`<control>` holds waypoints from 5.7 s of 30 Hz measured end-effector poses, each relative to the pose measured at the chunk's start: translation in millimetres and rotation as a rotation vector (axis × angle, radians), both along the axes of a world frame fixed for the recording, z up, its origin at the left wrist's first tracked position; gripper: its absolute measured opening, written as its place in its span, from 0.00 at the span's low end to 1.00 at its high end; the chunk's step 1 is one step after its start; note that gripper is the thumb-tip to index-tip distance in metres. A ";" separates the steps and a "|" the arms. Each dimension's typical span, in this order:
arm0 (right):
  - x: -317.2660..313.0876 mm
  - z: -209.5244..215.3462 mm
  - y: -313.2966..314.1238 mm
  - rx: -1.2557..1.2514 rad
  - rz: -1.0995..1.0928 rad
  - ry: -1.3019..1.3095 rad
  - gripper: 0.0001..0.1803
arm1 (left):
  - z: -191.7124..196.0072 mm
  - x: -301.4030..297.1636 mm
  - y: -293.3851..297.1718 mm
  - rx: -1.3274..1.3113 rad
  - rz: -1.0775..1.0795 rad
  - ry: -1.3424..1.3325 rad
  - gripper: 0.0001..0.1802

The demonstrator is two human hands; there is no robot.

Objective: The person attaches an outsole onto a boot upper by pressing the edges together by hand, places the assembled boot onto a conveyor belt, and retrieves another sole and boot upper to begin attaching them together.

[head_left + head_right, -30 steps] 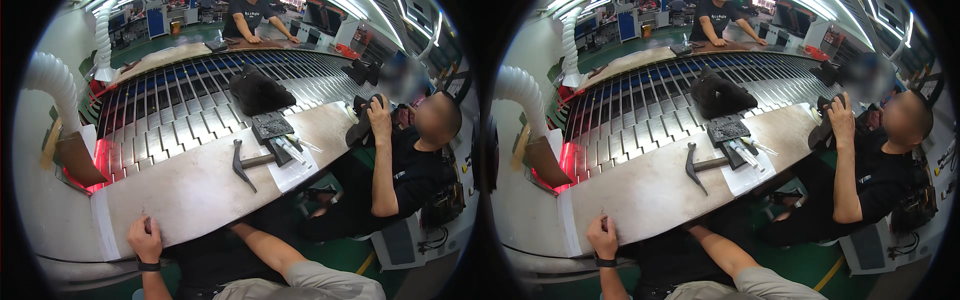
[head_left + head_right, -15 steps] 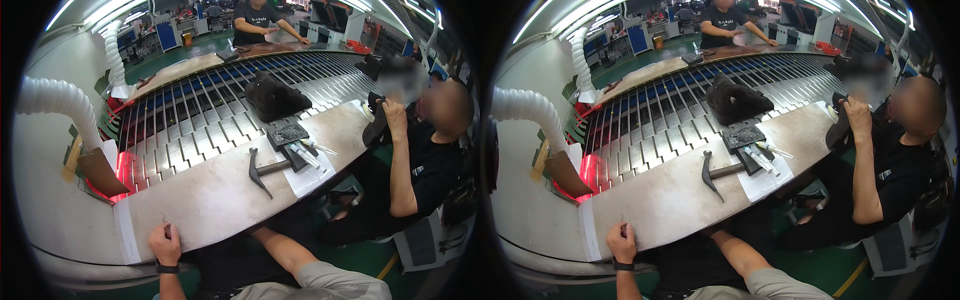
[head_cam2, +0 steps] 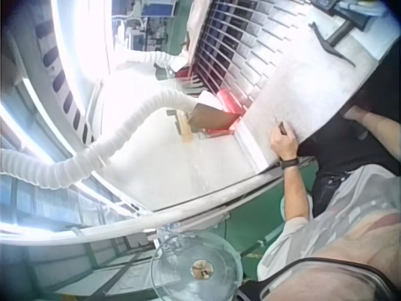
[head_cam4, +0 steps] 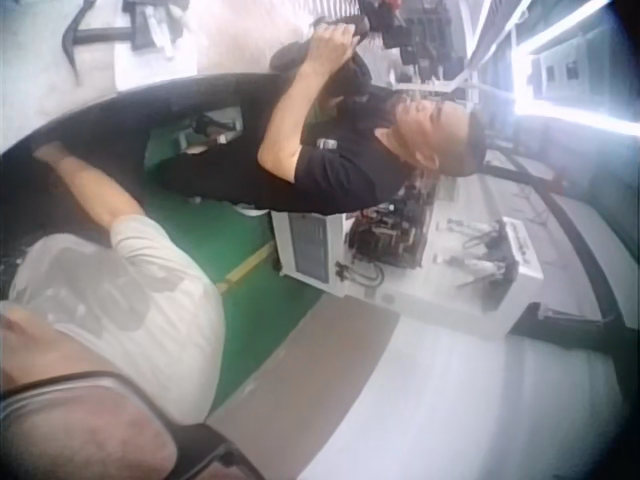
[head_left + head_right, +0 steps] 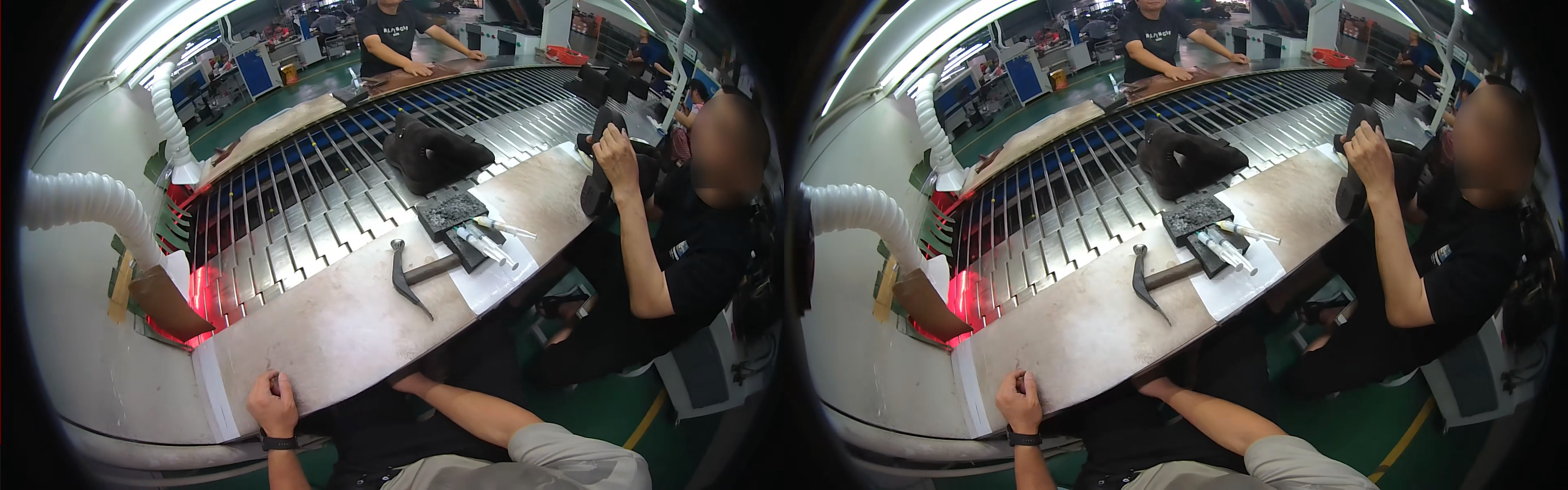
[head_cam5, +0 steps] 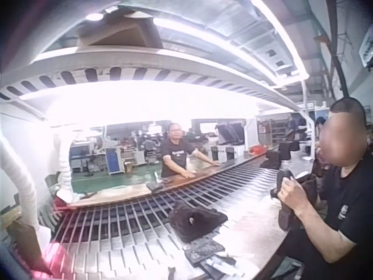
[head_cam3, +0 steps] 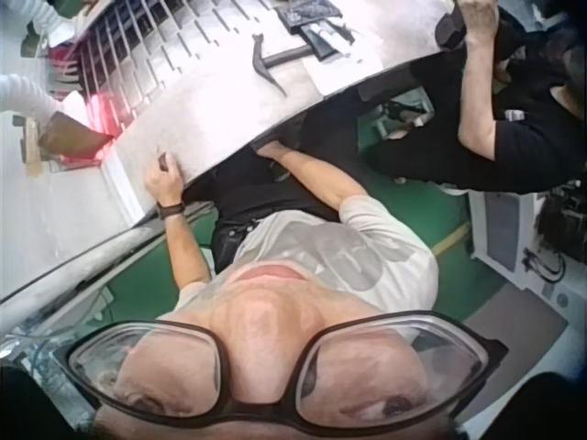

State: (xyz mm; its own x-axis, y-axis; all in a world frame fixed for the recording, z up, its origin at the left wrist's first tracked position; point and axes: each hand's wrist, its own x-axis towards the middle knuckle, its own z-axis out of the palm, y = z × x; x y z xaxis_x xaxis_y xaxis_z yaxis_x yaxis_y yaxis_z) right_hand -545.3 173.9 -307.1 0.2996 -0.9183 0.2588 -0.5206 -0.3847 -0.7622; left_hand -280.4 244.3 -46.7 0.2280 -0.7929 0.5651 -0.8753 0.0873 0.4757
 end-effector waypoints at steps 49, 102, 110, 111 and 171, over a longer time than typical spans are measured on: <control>3.5 -18.2 61.1 0.498 0.816 1.012 0.14 | 17.0 1.6 17.6 0.058 -0.002 0.019 0.10; 1.8 66.3 99.8 0.252 0.673 1.221 0.17 | 41.8 7.3 25.7 0.017 0.036 -0.042 0.09; -9.9 79.9 89.7 0.402 0.677 1.115 0.17 | 50.7 5.1 24.7 0.014 0.017 -0.038 0.09; -12.0 87.3 90.2 0.397 0.696 1.114 0.17 | 48.7 6.9 28.2 0.021 0.034 -0.041 0.09; 41.1 117.7 68.6 0.495 0.981 1.264 0.17 | 64.8 14.1 48.6 0.128 0.070 -0.047 0.11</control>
State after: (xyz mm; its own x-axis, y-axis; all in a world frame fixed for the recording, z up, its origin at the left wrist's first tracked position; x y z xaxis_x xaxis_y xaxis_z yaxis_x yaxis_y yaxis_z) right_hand -504.2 242.5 -189.3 0.5500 -0.1833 -0.8148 -0.5845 -0.7813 -0.2187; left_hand -266.3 292.9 18.2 0.2606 -0.8425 0.4714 -0.8987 -0.0333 0.4373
